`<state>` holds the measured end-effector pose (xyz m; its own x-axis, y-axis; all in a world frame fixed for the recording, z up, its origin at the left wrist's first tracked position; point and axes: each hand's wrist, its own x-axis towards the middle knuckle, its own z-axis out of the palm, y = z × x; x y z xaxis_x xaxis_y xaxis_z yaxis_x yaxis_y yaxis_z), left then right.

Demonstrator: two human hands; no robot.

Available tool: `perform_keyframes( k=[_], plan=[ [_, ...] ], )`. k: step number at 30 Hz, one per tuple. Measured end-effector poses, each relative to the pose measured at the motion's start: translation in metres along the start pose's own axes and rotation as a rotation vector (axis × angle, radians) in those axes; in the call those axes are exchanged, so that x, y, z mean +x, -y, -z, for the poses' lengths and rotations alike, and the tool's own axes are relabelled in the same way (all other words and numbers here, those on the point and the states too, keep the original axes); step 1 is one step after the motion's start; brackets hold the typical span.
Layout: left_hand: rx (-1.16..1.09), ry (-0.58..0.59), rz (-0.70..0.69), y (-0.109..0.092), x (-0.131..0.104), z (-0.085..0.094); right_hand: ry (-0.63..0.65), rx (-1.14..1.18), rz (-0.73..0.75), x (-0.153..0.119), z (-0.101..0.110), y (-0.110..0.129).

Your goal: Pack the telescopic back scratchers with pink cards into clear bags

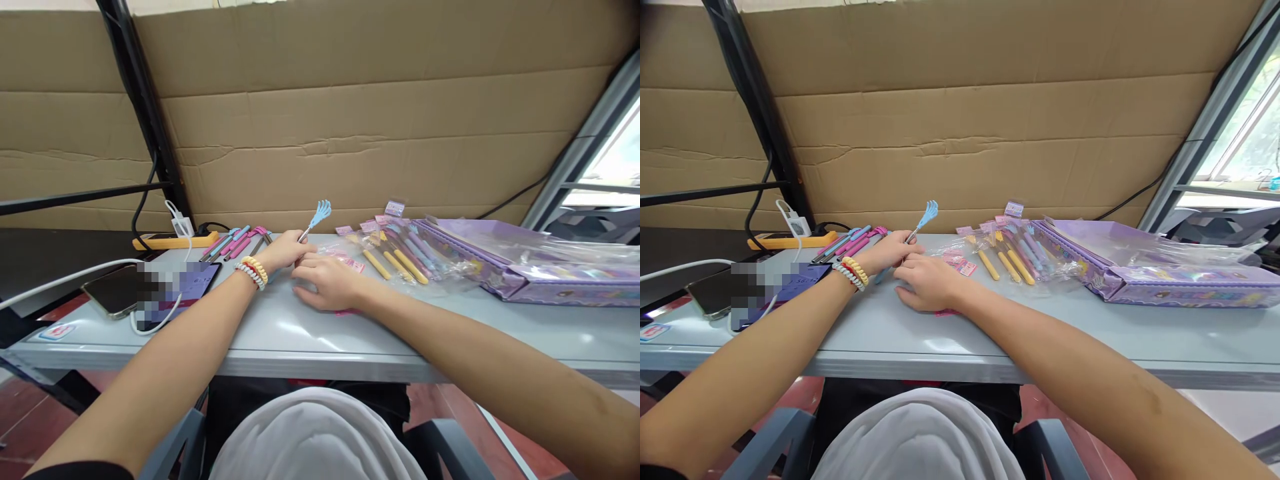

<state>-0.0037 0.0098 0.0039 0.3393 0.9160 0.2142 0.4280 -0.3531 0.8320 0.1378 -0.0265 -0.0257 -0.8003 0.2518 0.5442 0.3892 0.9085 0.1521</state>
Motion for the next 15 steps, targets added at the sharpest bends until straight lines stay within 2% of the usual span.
perform_keyframes(
  k=[4, 8, 11, 13, 15],
  plan=[
    [0.023, -0.028, -0.038, 0.0, -0.001, 0.0, -0.045, 0.099, -0.023, -0.001, 0.005, -0.007],
    [0.019, -0.153, -0.136, 0.003, 0.003, 0.003, -0.209, 0.101, -0.072, -0.004, 0.015, -0.016],
    [-0.032, -0.203, -0.215, 0.006, 0.006, 0.006, -0.283, 0.042, -0.294, -0.006, 0.022, -0.026],
    [-0.083, -0.203, -0.25, 0.006, 0.007, 0.006, -0.256, 0.049, -0.506, -0.009, 0.023, -0.035],
    [-0.129, -0.182, -0.269, 0.005, 0.006, 0.006, -0.198, 0.152, -0.734, -0.012, 0.021, -0.042]
  ],
)
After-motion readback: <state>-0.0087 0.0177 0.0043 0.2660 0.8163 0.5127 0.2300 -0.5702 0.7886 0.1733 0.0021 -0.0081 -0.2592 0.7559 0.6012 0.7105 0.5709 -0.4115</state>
